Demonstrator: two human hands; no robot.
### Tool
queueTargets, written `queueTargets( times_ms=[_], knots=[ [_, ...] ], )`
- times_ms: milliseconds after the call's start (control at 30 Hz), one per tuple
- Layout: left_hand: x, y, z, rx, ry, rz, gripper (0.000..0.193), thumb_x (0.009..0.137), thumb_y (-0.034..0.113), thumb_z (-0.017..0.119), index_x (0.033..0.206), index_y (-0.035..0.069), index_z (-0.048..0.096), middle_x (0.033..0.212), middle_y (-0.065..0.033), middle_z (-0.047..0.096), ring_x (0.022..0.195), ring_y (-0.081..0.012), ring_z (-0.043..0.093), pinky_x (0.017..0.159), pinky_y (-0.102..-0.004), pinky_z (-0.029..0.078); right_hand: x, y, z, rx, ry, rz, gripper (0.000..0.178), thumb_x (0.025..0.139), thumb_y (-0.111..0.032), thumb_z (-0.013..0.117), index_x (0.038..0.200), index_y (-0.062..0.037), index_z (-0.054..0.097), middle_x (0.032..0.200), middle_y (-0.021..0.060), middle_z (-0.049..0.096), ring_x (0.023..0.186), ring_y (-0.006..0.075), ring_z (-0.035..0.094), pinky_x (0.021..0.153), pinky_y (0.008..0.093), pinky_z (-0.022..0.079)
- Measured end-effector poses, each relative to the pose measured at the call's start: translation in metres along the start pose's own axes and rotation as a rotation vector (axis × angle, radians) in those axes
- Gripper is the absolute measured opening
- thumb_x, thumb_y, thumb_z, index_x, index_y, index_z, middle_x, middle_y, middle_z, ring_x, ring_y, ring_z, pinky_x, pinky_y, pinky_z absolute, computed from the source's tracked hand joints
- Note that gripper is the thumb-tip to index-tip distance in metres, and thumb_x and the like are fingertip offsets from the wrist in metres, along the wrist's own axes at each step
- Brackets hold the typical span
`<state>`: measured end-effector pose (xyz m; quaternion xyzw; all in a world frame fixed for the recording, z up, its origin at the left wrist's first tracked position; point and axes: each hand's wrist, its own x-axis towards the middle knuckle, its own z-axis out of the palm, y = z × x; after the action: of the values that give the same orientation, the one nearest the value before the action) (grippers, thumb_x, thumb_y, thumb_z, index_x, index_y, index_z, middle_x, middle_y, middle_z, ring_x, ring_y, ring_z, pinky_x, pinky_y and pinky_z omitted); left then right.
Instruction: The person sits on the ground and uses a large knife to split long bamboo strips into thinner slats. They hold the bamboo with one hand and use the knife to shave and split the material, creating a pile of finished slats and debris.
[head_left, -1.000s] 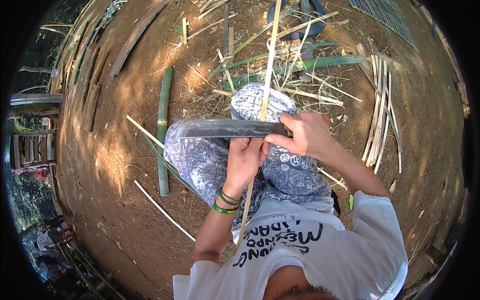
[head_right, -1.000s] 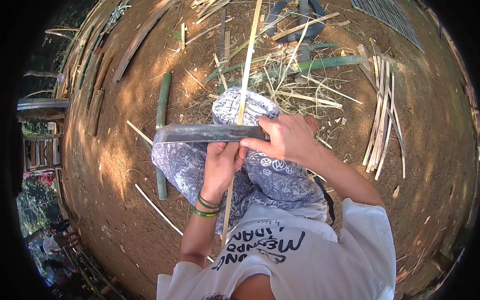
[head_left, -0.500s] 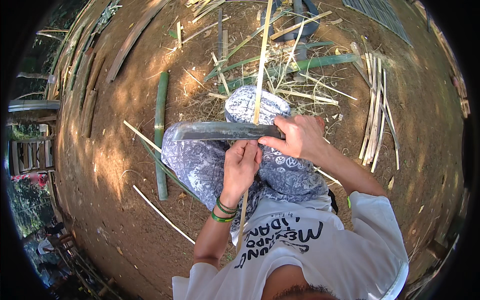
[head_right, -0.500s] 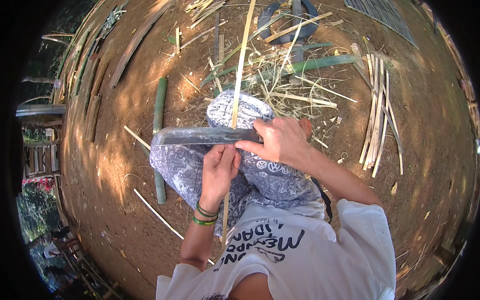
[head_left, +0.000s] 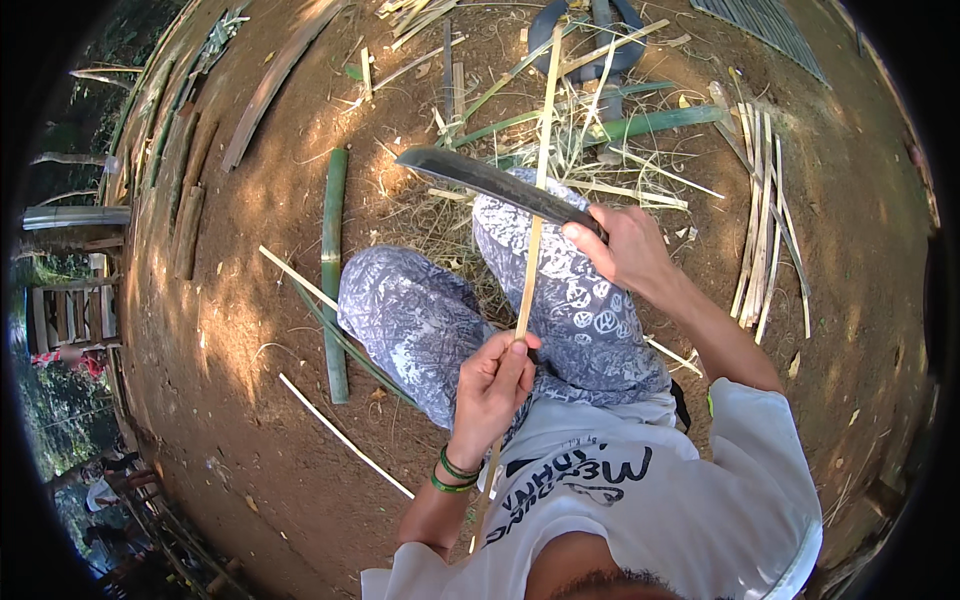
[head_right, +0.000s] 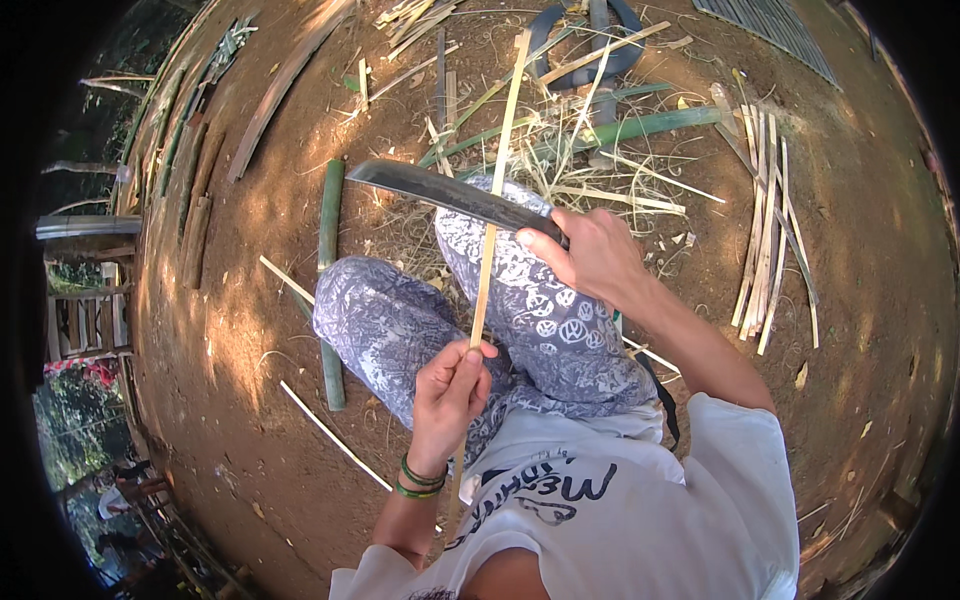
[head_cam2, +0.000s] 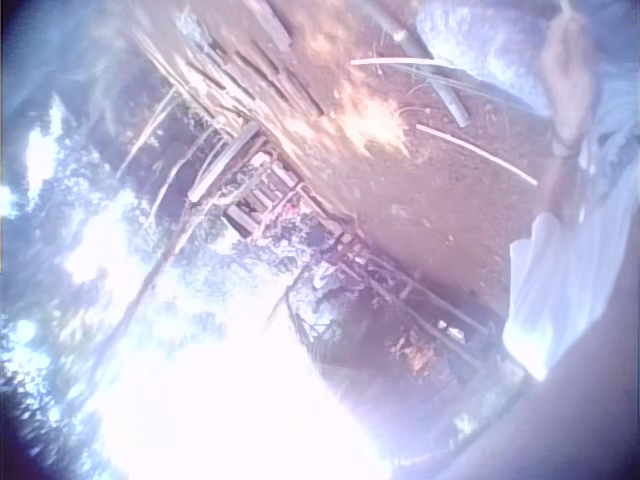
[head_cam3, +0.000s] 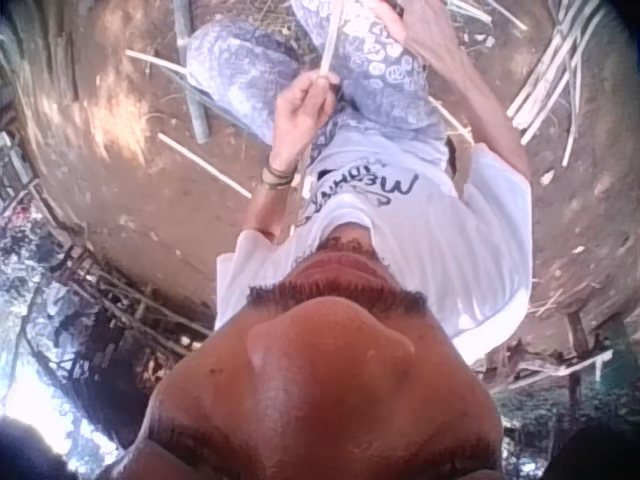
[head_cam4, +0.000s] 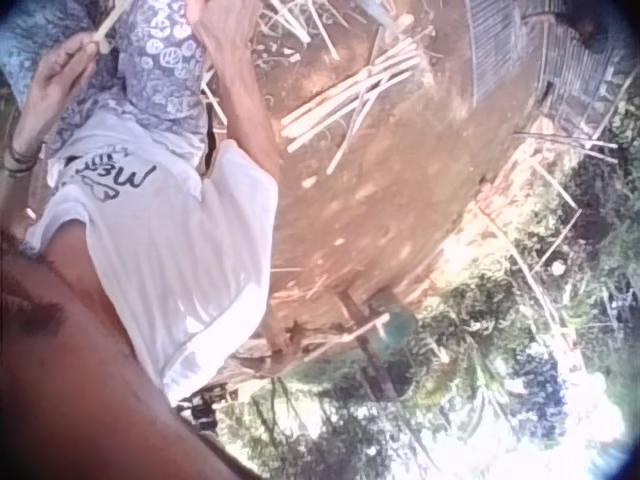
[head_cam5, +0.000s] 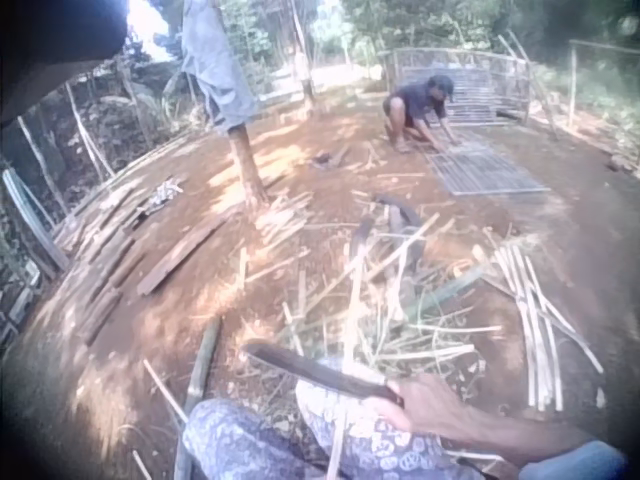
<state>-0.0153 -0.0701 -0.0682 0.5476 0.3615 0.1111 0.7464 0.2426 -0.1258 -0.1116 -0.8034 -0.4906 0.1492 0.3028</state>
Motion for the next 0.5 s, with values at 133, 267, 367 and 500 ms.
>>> queueTargets(
  times_ms=[133, 267, 367, 500],
  knots=[
    [0.034, 0.013, 0.003, -0.019, 0.016, 0.006, 0.021, 0.107, 0.016, 0.045, 0.104, 0.003, 0.061, 0.063, 0.0030, 0.052, 0.048, -0.0010, 0.039, 0.044, -0.0180, 0.029, -0.008, -0.014, -0.002, -0.022, 0.043, -0.137, 0.062, 0.087, -0.060, 0.065, 0.074, 0.0005, 0.065, 0.049, 0.0165, 0.054, 0.046, 0.0355, 0.059, 0.047, 0.0473, 0.046],
    [0.064, 0.007, 0.007, 0.128, 0.039, 0.116, 0.022, 0.107, 0.017, 0.044, 0.101, 0.003, 0.060, 0.063, 0.0028, 0.051, 0.047, -0.0016, 0.038, 0.044, -0.0198, 0.029, -0.018, -0.038, -0.006, -0.057, -0.049, -0.275, 0.063, 0.084, -0.062, 0.067, 0.063, -0.0039, 0.055, 0.047, 0.0138, 0.052, 0.043, 0.0337, 0.057, 0.046, 0.0461, 0.044],
    [0.067, 0.003, 0.006, 0.199, 0.000, 0.100, 0.021, 0.107, 0.017, 0.045, 0.102, 0.003, 0.060, 0.063, 0.0036, 0.050, 0.049, -0.0010, 0.037, 0.044, -0.0192, 0.028, -0.012, -0.041, -0.007, -0.123, -0.028, -0.213, 0.064, 0.085, -0.063, 0.066, 0.066, -0.0014, 0.060, 0.047, 0.0156, 0.053, 0.045, 0.0347, 0.058, 0.047, 0.0465, 0.046],
    [0.054, 0.006, 0.009, 0.088, 0.020, 0.096, 0.020, 0.106, 0.015, 0.046, 0.102, 0.003, 0.061, 0.063, 0.0040, 0.049, 0.051, -0.0011, 0.039, 0.045, -0.0197, 0.030, -0.007, -0.032, -0.008, -0.100, -0.035, -0.120, 0.065, 0.086, -0.062, 0.065, 0.069, 0.0003, 0.062, 0.047, 0.0161, 0.053, 0.046, 0.0355, 0.059, 0.047, 0.0469, 0.047]
  ],
)
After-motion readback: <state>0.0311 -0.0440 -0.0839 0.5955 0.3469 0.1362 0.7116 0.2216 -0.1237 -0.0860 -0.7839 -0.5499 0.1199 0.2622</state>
